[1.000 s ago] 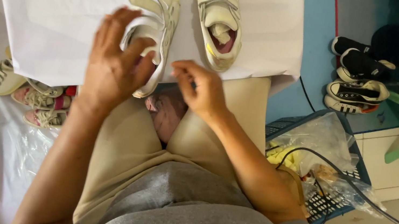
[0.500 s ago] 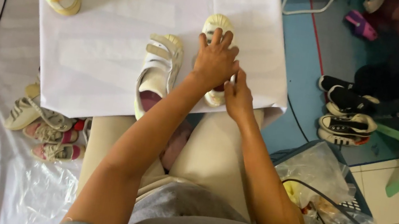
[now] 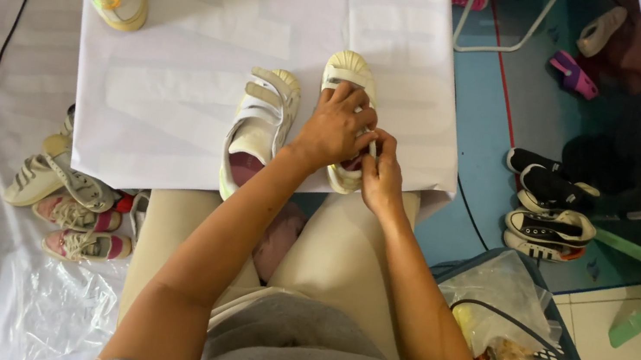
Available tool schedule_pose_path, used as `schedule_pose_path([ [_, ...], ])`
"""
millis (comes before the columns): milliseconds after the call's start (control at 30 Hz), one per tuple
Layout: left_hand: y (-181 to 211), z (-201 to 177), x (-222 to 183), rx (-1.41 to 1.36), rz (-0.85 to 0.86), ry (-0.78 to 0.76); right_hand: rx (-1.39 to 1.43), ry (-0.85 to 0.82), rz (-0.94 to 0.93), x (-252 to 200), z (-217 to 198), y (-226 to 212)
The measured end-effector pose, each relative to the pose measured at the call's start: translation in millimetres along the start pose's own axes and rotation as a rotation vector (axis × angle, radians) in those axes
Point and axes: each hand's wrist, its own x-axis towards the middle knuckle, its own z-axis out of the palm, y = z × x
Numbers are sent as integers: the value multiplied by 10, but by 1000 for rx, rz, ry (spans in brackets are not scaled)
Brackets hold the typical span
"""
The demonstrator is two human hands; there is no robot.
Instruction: Adjusting and fastening velcro straps on a pair of white sneakers.
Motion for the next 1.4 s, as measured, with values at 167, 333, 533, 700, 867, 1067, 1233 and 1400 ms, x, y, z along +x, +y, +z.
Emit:
schedule_pose_path([
  [167,120,-10,82,200,-48,-19,17,-11,-37,-9,-30,-19],
  [333,47,-75,148,237,-139,-228,157,-21,-76,124,41,383],
  [533,-29,-481,198,-400,-346,-499,231,-50,-86,120,40,344],
  [700,-151,-128,78,-345,-170,-110,211,-40,-121,114,43,279],
  [867,-41,-12,-6,-289,-252,105,156,-21,-146,84,85,158],
  [1067,117,-387,87,-510,-627,362,76,46,-267,79,139,121],
  [1233,148,-532,49,-713,-812,498,81,52,-253,70,142,123],
  [1400,252,-638,52,-758,-821,547,191,41,-212,51,165,119],
])
